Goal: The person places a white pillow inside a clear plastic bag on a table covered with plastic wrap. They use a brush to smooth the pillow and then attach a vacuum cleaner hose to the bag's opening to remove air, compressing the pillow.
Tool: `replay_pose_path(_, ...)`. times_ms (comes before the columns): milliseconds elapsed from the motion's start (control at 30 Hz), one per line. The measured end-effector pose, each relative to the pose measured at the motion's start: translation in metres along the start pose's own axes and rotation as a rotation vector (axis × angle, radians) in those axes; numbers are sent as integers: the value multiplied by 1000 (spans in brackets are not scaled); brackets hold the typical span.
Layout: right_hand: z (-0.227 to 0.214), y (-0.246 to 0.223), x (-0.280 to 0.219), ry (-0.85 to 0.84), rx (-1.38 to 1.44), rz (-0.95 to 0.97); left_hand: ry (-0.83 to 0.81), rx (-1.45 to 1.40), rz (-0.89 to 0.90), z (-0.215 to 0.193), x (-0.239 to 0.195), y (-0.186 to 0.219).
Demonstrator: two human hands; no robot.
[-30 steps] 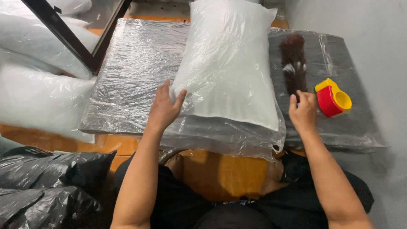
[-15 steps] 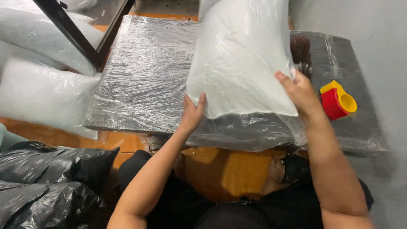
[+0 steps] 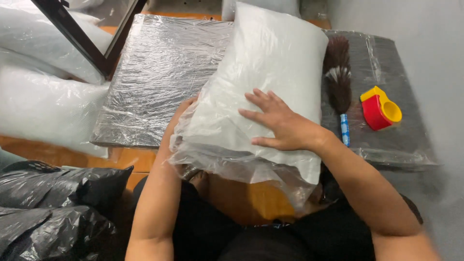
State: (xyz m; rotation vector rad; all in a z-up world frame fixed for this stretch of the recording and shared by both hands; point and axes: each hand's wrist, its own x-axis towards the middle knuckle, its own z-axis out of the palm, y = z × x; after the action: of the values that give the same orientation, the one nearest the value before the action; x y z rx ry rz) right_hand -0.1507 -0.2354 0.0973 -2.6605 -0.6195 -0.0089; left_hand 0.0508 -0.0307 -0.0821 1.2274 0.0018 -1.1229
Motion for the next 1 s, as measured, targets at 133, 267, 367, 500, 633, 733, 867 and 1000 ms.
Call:
replay_pose_path(133,17,71,-65,474,380,233,419,568,186,-20,-56,34)
replay_pose_path(267,98,264,-184,429,-92,889,177,419,234,-9,-97,47)
replay_pose_path(367,123,317,-219,115,-212,1293,203,859,178,11,-110,38)
replay_pose_path(500,132,321,-231,85,-310,1234,240,1147,158,16,-117,32)
replay_pose_path(633,129,294,-227,470,-189,1194,265,1105,175,21,-151,45)
replay_pose_path(733,92,241,-211,618,23,1209,333,1157,30,27,-166,48)
replay_pose_path(867,62,153,-191,756,-15,869,366,1193,5,10,-172,32)
replay_pose_path(1000,45,59,-188,561,-111,559,368,1124,80,-11,-179,12)
